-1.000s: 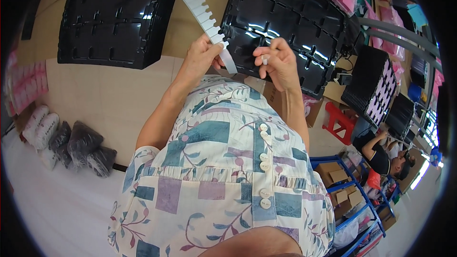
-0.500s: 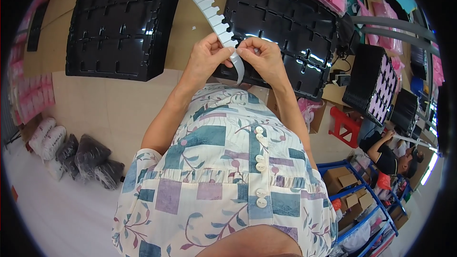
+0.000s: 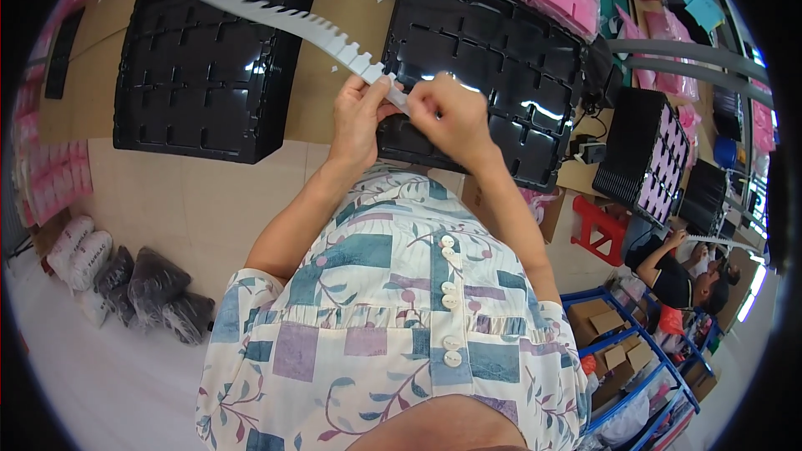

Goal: The person assembles pink foam squares into a black plastic grid frame by hand.

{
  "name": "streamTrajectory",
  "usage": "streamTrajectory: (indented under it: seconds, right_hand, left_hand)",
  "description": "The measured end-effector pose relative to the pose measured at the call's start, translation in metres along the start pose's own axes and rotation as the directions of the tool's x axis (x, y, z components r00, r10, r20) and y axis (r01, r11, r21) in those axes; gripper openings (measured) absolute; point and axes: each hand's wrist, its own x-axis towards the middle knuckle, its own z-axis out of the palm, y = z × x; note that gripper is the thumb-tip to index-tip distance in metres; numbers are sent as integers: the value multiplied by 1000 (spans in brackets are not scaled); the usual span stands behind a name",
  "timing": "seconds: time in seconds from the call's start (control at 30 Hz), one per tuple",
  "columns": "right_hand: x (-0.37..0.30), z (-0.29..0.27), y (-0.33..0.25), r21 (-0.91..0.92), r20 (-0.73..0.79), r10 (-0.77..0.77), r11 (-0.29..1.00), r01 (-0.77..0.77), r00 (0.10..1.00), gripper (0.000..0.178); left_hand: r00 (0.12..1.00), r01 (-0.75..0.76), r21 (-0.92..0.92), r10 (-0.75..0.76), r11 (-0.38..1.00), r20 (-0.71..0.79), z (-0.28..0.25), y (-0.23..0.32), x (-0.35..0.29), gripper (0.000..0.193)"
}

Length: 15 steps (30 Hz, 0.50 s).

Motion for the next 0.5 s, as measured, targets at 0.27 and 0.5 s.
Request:
streamTrajectory:
  seconds: [0.27,0.5]
  right_hand:
    - [77,-23,136,36,263,350,928,-371,899,18]
    - [112,-18,172,-128,432,177,983,-135,884,16]
  left_hand:
    - [988,-124,146,108,981,111,-3,-16,4,11]
    - [993,-97,211,81,973,81,-7,-24,3,17]
